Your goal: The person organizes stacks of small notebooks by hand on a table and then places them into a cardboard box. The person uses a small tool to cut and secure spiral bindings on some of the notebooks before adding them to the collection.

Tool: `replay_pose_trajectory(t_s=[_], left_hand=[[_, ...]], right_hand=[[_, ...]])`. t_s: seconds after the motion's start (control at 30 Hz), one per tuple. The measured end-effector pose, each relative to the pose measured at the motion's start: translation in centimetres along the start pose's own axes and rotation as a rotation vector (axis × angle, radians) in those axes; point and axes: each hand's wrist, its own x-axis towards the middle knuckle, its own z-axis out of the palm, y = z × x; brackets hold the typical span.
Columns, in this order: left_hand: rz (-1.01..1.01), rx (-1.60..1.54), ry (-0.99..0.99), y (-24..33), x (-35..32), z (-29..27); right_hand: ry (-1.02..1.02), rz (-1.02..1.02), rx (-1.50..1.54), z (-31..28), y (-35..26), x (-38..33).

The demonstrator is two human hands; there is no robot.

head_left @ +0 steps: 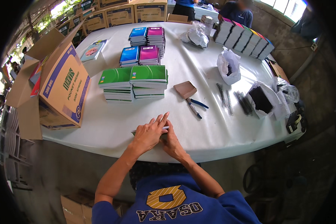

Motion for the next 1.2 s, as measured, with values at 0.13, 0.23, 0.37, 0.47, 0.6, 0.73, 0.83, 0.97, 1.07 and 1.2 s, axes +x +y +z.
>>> replay_pose_trajectory(t_s=[0.13,0.23,0.37,0.47,0.6,0.73,0.83,0.97,1.07,1.2], left_hand=[[0.040,0.066,0.055,-1.0,-0.3,0.0],[0.052,0.032,0.081,-1.1,0.2,0.0],[0.064,0.017,0.069,-1.1,0.4,0.2],[0.013,-0.016,0.045,-0.6,0.9,0.3],[0.021,-0.003,0.049,-1.9,-0.2,-0.2],[-0.005,-0.002,-0.137,-0.9,0.7,-0.3],[-0.003,0.012,-0.110,-0.9,0.9,-0.3],[0.007,-0.011,-0.061,-0.9,0.5,-0.4],[0.037,-0.025,0.047,-1.3,0.3,0.1],[0.083,-0.030,0.076,-1.9,0.4,0.5]], right_hand=[[-0.100,-0.135,-0.304,-3.2,-0.1,-0.1],[-0.044,-0.128,-0.324,-2.2,0.6,-0.9],[-0.129,-0.010,-0.335,-1.4,0.1,-0.7],[-0.086,-0.038,-0.421,-1.7,0.4,-1.4],[-0.166,-0.187,-0.396,-6.1,-2.2,1.8],[0.552,-0.180,-0.764,-22.7,5.9,9.1],[0.740,0.163,-1.202,-28.2,6.8,13.3],[0.525,0.262,-1.387,-29.5,9.0,14.7],[0.519,0.181,-1.417,-30.3,9.1,14.5],[0.491,0.210,-1.146,-31.2,7.2,14.0]])
